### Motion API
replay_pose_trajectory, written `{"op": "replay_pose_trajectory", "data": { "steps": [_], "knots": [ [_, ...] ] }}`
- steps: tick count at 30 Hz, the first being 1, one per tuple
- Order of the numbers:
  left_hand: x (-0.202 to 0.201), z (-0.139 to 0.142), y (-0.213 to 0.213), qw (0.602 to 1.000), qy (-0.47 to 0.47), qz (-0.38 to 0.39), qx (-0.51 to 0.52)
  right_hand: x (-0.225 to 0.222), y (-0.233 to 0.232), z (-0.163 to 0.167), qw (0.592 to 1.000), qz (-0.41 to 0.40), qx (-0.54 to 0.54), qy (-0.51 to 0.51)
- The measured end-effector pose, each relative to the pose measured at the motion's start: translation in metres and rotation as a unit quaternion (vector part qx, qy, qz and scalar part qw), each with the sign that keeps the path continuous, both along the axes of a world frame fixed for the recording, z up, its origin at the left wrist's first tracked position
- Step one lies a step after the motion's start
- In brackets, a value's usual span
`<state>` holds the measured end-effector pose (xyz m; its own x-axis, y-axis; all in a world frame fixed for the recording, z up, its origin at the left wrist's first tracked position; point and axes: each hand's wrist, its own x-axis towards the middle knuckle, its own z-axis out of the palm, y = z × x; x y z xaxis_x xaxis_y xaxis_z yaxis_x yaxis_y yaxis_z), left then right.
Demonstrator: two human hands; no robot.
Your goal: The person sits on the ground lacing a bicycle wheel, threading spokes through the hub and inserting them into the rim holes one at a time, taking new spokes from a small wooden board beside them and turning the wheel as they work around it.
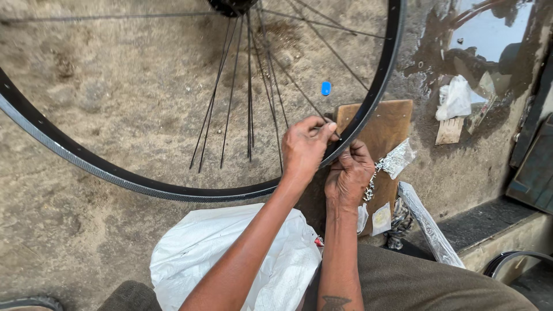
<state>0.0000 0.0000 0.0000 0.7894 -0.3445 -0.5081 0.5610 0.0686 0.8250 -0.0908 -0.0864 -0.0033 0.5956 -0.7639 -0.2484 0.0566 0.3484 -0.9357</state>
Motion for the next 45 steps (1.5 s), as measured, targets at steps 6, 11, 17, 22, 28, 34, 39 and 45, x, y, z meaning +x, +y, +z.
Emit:
{"op": "replay_pose_trajectory", "data": {
  "steps": [6, 11, 17, 22, 28, 34, 39, 45],
  "knots": [
    [-0.001, -0.001, 0.003, 0.986, 0.107, 0.038, -0.120, 0.001, 0.001, -0.003, 0.999, 0.022, 0.004, -0.027],
    [0.001, 0.005, -0.004, 0.974, 0.116, 0.046, -0.192, 0.007, -0.005, 0.019, 0.999, 0.034, 0.012, -0.022],
    [0.004, -0.005, -0.010, 0.975, 0.104, 0.041, -0.193, 0.007, -0.019, 0.021, 0.996, 0.084, -0.023, 0.006],
    [0.008, -0.004, -0.009, 0.981, 0.094, 0.034, -0.167, 0.013, -0.017, 0.019, 0.997, 0.072, -0.025, -0.005],
    [0.007, -0.010, -0.008, 0.985, 0.084, 0.033, -0.149, 0.009, -0.019, 0.005, 0.996, 0.081, -0.028, -0.025],
    [0.009, 0.025, 0.004, 0.949, -0.216, -0.060, 0.220, 0.008, -0.015, 0.004, 0.997, 0.083, -0.008, -0.009],
    [0.008, 0.040, -0.004, 0.939, -0.175, -0.220, 0.199, 0.008, -0.022, 0.004, 0.997, 0.079, -0.021, -0.013],
    [-0.004, 0.031, -0.013, 0.931, -0.235, -0.119, 0.254, 0.007, -0.022, -0.010, 0.993, 0.098, -0.060, 0.000]
  ]
}}
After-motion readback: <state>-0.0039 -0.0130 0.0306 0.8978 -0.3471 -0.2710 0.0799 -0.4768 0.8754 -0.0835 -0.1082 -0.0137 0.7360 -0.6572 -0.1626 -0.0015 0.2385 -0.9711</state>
